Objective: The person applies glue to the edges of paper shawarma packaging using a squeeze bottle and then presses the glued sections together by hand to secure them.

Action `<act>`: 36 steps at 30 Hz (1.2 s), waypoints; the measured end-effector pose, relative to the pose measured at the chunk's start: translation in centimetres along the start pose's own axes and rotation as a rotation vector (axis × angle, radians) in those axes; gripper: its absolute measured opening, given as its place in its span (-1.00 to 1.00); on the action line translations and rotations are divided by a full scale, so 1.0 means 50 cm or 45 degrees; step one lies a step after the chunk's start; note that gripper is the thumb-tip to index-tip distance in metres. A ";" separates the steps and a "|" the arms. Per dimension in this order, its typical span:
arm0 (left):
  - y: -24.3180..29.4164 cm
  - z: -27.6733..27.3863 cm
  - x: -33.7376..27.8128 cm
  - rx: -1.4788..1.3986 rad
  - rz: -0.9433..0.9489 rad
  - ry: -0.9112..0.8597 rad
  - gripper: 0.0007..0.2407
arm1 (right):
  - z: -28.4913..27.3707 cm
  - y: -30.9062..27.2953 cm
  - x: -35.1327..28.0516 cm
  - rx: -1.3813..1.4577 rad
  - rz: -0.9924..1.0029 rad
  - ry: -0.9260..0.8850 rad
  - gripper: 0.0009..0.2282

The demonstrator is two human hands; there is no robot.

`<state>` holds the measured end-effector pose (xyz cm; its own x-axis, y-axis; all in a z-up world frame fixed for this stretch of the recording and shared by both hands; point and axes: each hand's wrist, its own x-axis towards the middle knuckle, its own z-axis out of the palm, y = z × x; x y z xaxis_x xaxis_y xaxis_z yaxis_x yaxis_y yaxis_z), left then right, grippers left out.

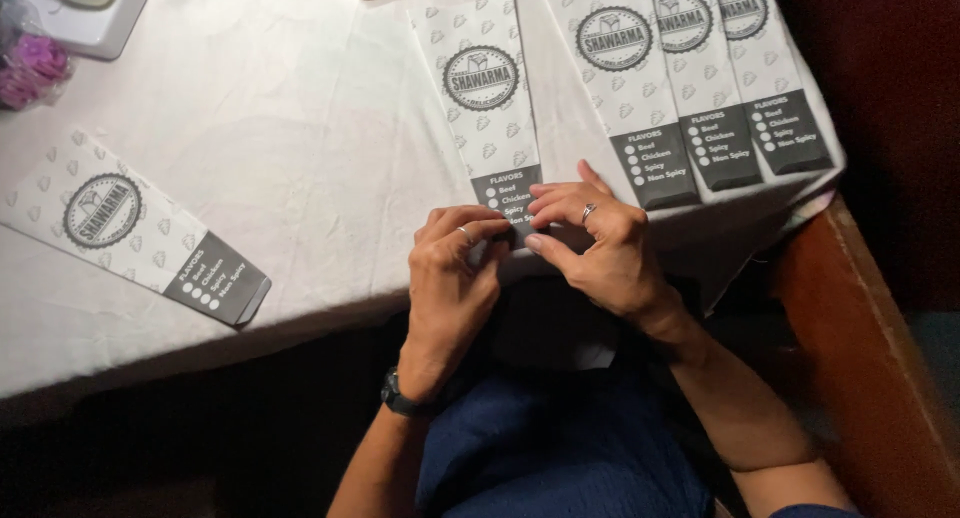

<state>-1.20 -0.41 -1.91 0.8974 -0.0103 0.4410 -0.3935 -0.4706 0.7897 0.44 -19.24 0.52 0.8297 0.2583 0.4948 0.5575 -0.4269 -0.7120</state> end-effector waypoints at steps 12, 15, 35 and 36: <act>0.012 0.057 0.046 0.139 0.168 -0.314 -0.64 | -0.150 0.071 -0.043 -0.416 -0.104 0.193 -0.85; 0.016 0.105 0.054 0.162 0.221 -0.332 -0.63 | -0.144 0.097 -0.053 -0.473 -0.156 0.163 -0.83; -0.142 -0.284 -0.089 1.298 -0.339 0.386 -0.66 | -0.059 0.062 -0.031 -0.428 -0.311 0.035 -0.86; -0.140 -0.275 -0.091 1.295 -0.340 0.392 -0.66 | -0.057 0.060 -0.028 -0.431 -0.317 0.034 -0.86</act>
<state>-5.26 15.06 -3.61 0.7852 0.3548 0.5075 0.2820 -0.9345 0.2171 0.87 -23.38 -0.91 0.6674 0.3690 0.6468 0.6968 -0.6160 -0.3675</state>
